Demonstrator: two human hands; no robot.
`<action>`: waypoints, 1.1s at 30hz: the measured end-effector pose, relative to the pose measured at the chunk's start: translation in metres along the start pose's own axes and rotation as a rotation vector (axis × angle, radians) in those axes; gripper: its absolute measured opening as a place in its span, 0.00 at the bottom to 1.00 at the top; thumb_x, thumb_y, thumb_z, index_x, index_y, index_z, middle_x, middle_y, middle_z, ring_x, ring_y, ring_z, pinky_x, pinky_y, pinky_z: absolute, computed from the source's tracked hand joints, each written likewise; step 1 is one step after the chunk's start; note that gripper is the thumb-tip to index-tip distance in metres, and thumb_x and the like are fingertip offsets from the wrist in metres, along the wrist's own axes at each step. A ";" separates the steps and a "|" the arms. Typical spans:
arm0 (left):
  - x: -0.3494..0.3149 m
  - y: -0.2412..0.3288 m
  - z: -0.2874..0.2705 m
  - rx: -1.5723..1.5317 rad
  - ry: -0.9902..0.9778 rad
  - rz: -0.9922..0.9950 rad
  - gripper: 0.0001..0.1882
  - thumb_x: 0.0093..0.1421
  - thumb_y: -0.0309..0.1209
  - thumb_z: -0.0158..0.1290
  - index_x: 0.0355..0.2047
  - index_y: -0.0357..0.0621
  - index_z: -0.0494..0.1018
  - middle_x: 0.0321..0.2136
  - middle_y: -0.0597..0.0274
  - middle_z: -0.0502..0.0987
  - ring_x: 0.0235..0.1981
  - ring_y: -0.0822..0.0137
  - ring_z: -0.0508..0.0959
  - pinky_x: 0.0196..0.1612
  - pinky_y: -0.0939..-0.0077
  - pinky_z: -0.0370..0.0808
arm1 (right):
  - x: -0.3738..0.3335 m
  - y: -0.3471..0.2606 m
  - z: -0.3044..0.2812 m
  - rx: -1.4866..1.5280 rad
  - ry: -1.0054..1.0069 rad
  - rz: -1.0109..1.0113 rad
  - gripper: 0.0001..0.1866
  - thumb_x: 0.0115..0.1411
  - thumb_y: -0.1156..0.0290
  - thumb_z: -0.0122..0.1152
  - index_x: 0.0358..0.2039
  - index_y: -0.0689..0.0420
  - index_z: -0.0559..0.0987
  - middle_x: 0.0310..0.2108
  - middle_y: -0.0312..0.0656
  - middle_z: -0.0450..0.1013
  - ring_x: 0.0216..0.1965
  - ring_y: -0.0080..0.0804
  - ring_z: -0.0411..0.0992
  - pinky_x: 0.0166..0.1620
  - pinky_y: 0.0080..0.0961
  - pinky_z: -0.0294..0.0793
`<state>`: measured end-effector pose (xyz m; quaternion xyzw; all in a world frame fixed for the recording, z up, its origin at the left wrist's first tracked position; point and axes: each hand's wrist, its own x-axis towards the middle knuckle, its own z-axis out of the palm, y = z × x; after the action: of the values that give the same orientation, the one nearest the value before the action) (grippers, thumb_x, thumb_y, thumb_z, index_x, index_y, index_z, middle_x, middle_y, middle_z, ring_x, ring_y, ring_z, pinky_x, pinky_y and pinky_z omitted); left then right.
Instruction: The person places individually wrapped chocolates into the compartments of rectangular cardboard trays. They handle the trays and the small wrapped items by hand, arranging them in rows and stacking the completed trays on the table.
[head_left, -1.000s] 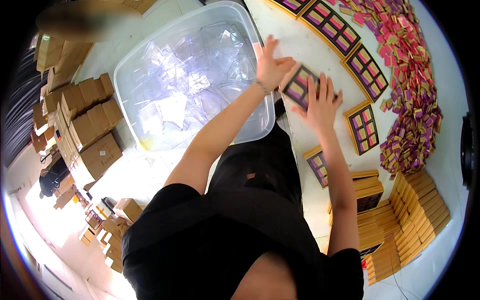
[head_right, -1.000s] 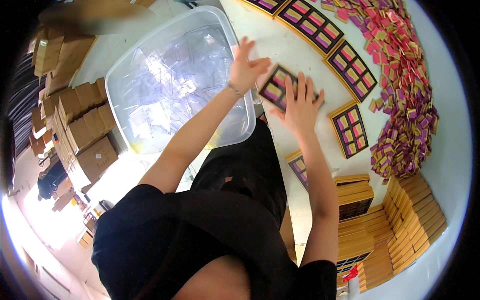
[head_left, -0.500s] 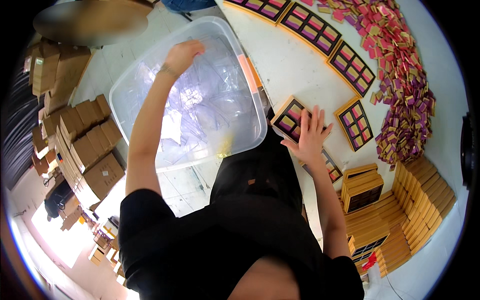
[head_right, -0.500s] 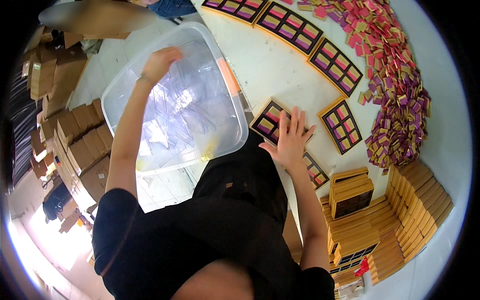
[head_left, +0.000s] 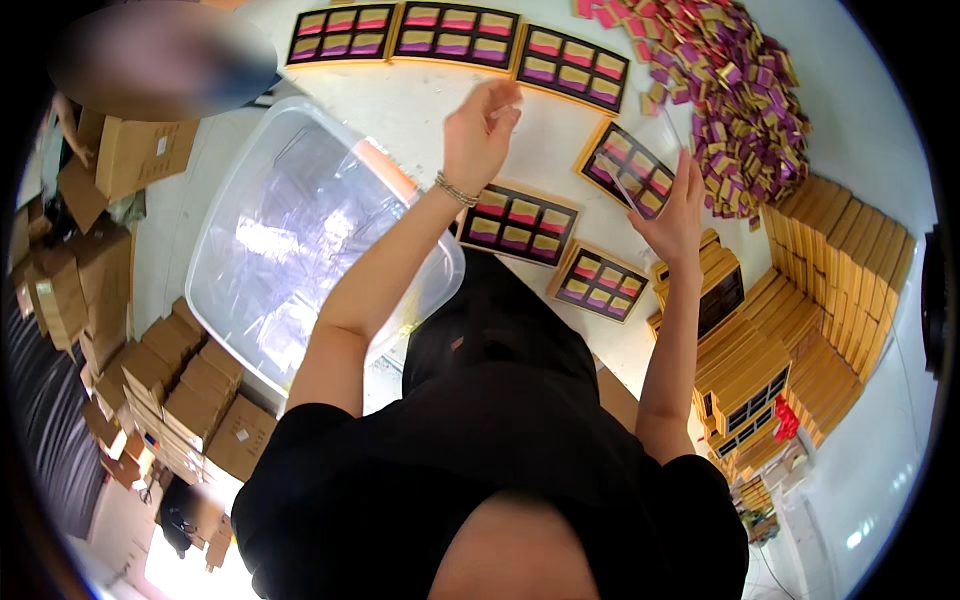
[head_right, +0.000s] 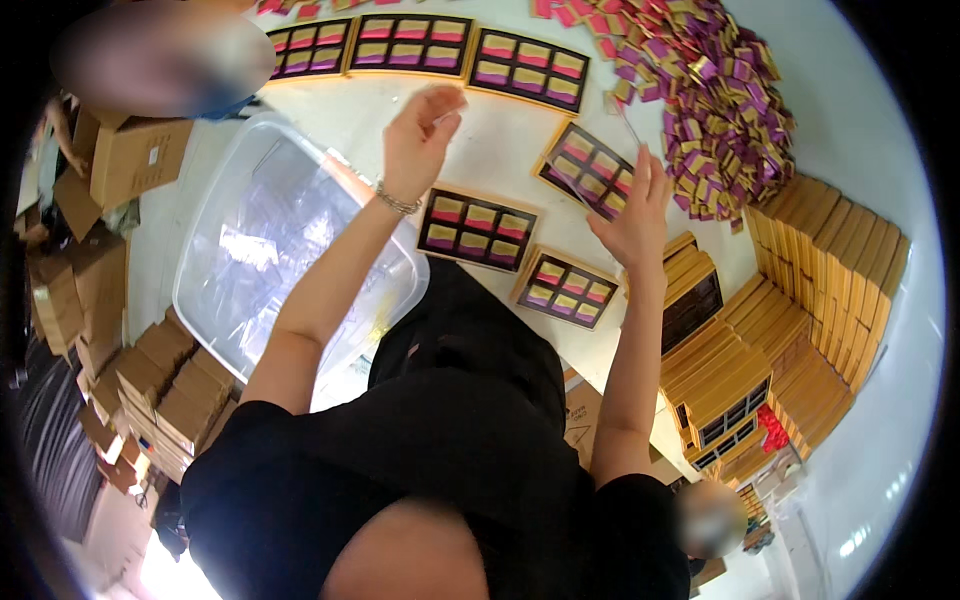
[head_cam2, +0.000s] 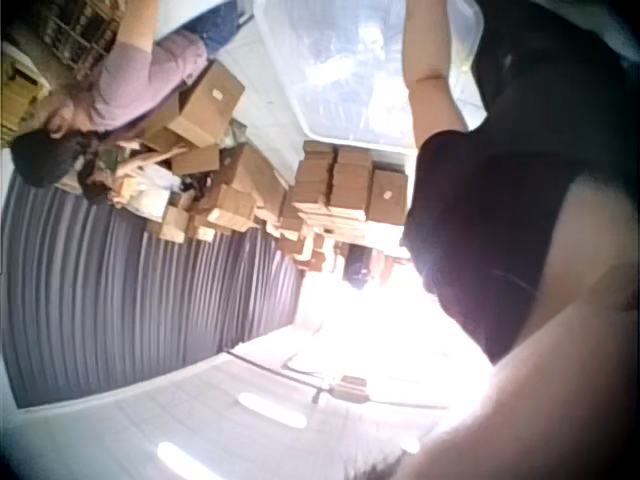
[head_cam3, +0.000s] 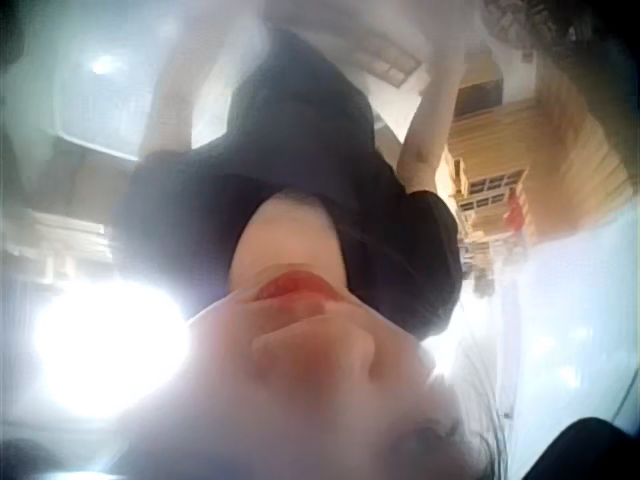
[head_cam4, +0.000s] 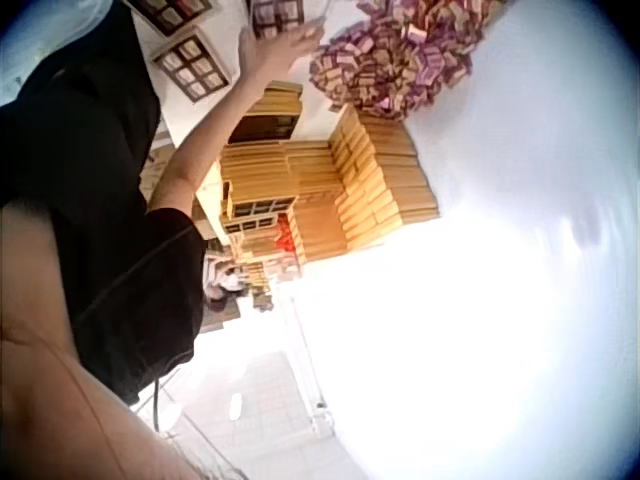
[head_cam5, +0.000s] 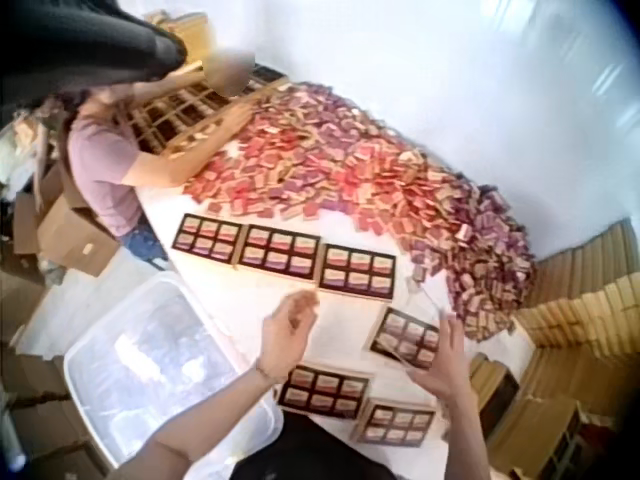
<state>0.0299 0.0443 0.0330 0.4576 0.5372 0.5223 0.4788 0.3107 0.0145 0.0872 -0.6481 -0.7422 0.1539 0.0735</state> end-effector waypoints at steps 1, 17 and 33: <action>0.002 -0.013 0.014 0.018 -0.072 -0.115 0.18 0.63 0.23 0.49 0.53 0.35 0.68 0.42 0.60 0.79 0.48 0.63 0.78 0.48 0.73 0.76 | -0.010 0.022 0.002 -0.055 -0.025 0.063 0.60 0.33 0.70 0.74 0.67 0.52 0.51 0.61 0.52 0.54 0.62 0.55 0.53 0.61 0.43 0.60; 0.002 -0.056 0.113 0.361 -0.173 -0.202 0.27 0.54 0.43 0.59 0.47 0.33 0.73 0.38 0.51 0.81 0.39 0.61 0.82 0.44 0.72 0.77 | 0.014 0.054 0.050 -0.130 -0.069 -0.125 0.55 0.35 0.82 0.62 0.66 0.40 0.54 0.62 0.44 0.54 0.64 0.50 0.52 0.58 0.49 0.63; 0.005 -0.048 0.121 0.528 -0.117 -0.236 0.30 0.49 0.43 0.63 0.47 0.35 0.74 0.37 0.50 0.81 0.37 0.60 0.83 0.40 0.70 0.79 | 0.024 0.064 0.038 0.006 -0.195 0.014 0.60 0.30 0.72 0.73 0.67 0.47 0.53 0.61 0.52 0.52 0.62 0.55 0.50 0.58 0.43 0.66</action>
<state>0.1500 0.0628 -0.0148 0.5300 0.6754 0.2780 0.4309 0.3556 0.0405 0.0289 -0.6350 -0.7408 0.2190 0.0015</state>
